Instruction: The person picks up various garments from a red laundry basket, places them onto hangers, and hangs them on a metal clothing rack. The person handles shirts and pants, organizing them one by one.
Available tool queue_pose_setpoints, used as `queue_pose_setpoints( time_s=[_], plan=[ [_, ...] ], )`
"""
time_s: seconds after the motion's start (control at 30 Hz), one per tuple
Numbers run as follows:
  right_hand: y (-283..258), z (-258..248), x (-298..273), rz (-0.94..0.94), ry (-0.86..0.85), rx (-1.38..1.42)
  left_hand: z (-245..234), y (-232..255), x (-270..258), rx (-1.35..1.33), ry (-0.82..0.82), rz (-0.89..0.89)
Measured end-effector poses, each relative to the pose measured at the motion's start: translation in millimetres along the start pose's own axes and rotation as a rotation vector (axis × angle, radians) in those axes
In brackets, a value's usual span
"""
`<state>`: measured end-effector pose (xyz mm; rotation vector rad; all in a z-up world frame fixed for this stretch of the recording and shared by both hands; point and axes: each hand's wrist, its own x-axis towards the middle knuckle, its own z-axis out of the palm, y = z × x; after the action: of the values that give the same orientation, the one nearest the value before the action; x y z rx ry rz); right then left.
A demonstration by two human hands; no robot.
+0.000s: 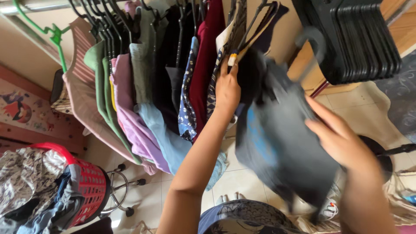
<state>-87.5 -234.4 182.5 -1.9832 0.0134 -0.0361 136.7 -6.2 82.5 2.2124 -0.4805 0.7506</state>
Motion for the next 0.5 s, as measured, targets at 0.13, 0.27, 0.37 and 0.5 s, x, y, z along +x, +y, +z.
queue_pose_setpoints(
  time_s=[0.13,0.27,0.37,0.5],
  plan=[
    [-25,53,74,0.105,0.121,-0.171,-10,-10,-9,-0.019,0.070,-0.105],
    [-31,69,104,-0.374,0.200,-0.316,-42,-3,-20,0.013,0.070,-0.223],
    [-30,77,149,-0.379,0.207,-0.351,-64,13,-26,0.031,-0.041,-0.308],
    [-19,111,182,-0.397,0.232,-0.394,-99,34,-48,-0.187,0.091,0.010]
  ],
)
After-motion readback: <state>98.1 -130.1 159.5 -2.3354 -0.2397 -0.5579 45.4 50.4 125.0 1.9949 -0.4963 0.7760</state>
